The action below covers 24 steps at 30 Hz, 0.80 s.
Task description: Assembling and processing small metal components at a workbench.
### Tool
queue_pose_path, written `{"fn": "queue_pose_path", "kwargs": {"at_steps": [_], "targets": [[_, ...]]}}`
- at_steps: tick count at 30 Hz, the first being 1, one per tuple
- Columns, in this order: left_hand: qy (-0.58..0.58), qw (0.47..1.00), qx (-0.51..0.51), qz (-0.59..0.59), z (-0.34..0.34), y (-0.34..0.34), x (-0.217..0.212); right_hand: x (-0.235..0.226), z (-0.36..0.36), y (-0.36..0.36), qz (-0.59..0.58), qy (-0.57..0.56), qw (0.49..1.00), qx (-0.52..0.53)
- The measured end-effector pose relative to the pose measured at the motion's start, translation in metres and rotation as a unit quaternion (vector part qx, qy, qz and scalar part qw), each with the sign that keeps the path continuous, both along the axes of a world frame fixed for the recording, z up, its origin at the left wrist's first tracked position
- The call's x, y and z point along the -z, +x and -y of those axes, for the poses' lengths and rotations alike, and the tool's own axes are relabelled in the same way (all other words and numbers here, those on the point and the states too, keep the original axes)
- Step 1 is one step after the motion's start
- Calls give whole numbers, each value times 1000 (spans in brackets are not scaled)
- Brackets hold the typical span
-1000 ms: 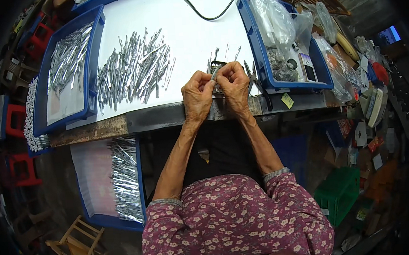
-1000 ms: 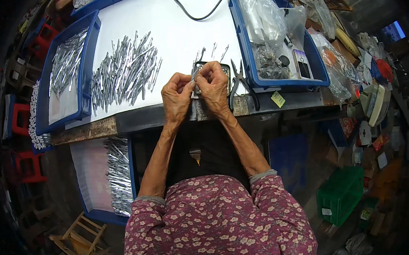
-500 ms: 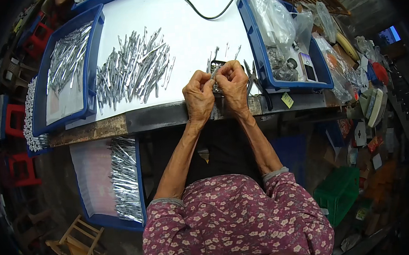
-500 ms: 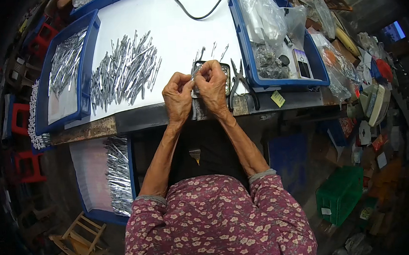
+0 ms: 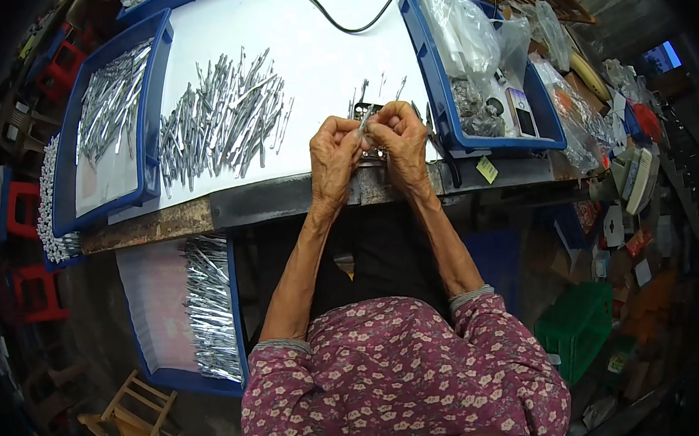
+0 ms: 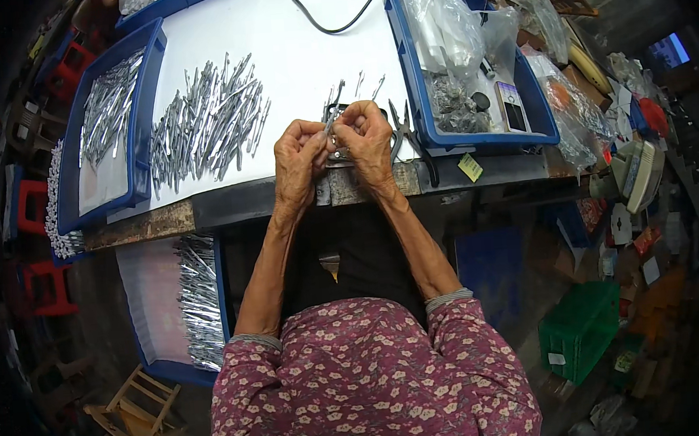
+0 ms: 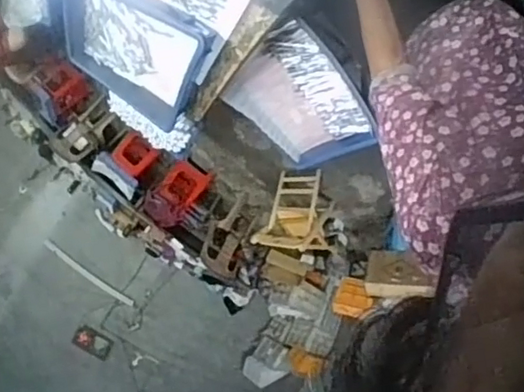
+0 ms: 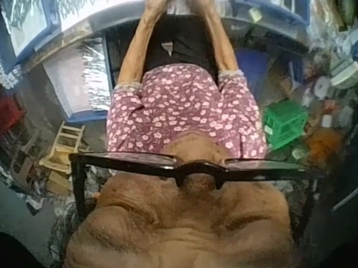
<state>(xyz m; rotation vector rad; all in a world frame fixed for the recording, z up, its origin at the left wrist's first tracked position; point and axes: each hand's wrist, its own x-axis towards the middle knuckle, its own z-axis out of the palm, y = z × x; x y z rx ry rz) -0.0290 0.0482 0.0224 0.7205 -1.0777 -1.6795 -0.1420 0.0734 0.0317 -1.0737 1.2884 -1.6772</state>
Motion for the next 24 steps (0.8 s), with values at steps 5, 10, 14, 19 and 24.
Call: {"fn": "queue_pose_path", "kwargs": {"at_steps": [5, 10, 14, 19, 24], "targets": [[55, 996, 36, -55, 1, 3, 0, 1, -3, -9, -21, 20, 999, -29], [68, 994, 48, -69, 4, 6, 2, 0, -5, -6, -103, 49, 993, -15], [59, 994, 71, -61, 4, 9, 5, -6, -7, -6, -115, 61, 991, -32], [16, 1000, 18, 18, 1, 4, 4, -6, -6, -5, -122, 62, 990, -30], [-48, 995, -45, 73, -2, -4, 7, -5, -5, 0, -122, 69, 990, -1]]}}
